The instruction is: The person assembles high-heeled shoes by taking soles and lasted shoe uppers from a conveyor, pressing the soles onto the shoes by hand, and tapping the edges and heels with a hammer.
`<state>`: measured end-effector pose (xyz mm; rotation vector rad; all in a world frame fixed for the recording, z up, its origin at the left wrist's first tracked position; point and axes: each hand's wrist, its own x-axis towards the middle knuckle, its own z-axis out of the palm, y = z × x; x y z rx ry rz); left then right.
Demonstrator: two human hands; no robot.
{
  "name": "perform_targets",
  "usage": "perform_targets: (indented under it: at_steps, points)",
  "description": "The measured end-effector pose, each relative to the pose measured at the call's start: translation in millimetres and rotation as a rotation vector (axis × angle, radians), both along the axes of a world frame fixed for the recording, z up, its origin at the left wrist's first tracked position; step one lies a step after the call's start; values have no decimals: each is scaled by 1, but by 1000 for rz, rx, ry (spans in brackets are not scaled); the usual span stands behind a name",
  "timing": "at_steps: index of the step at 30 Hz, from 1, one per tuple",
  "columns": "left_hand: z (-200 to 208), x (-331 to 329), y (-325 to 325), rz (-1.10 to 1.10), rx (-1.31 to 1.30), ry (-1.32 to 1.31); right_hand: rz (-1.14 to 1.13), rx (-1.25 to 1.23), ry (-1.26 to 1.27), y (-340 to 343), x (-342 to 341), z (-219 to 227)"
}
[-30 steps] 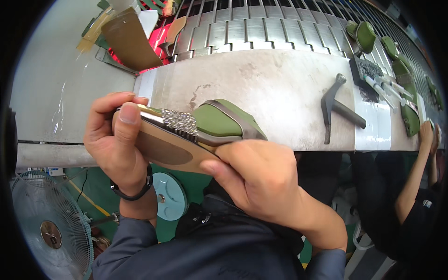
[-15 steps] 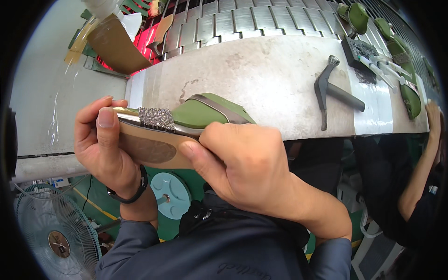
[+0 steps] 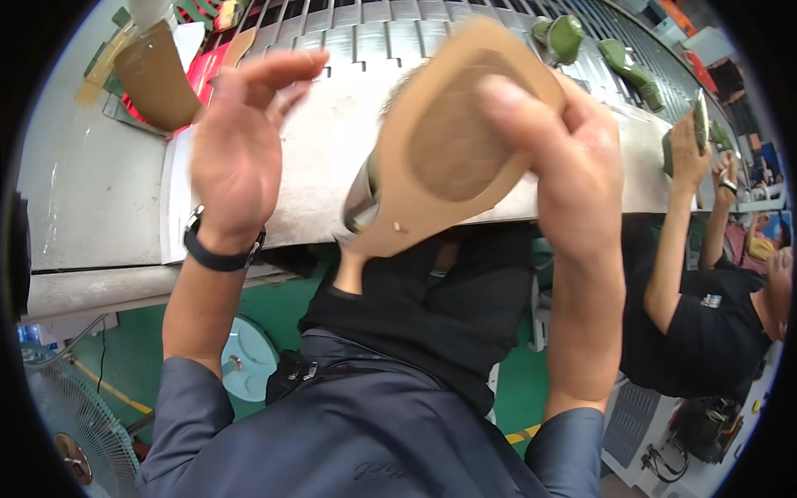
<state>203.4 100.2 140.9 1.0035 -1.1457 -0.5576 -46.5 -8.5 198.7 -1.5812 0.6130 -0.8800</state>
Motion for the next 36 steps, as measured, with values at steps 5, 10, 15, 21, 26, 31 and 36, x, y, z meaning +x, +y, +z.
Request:
perform_targets:
  at_steps: [5, 10, 15, 21, 26, 31, 36]
  points:
    - [-93, -11, 9, -83, 342, 643, -11, 620, -331, 6, -49, -90]
    - [-67, -8, -3, 169, 218, 308, -105, 635, -267, 89, -46, -117]
    - [-45, 6, -7, -6, 103, -167, -48, -332, 255, 68, -21, -91]
    - [-42, -9, -12, -29, 126, -184, 142, -820, 282, 44, 45, -15]
    - [-48, -6, -3, -43, 133, -106, 86, -1105, 152, 53, 39, -34]
    - [-47, -10, -7, -15, 90, -108, 8, -1136, 117, 51, 54, -51]
    - [-52, -7, -6, 9, 20, -196, 14, -1140, 76, 49, 62, -62]
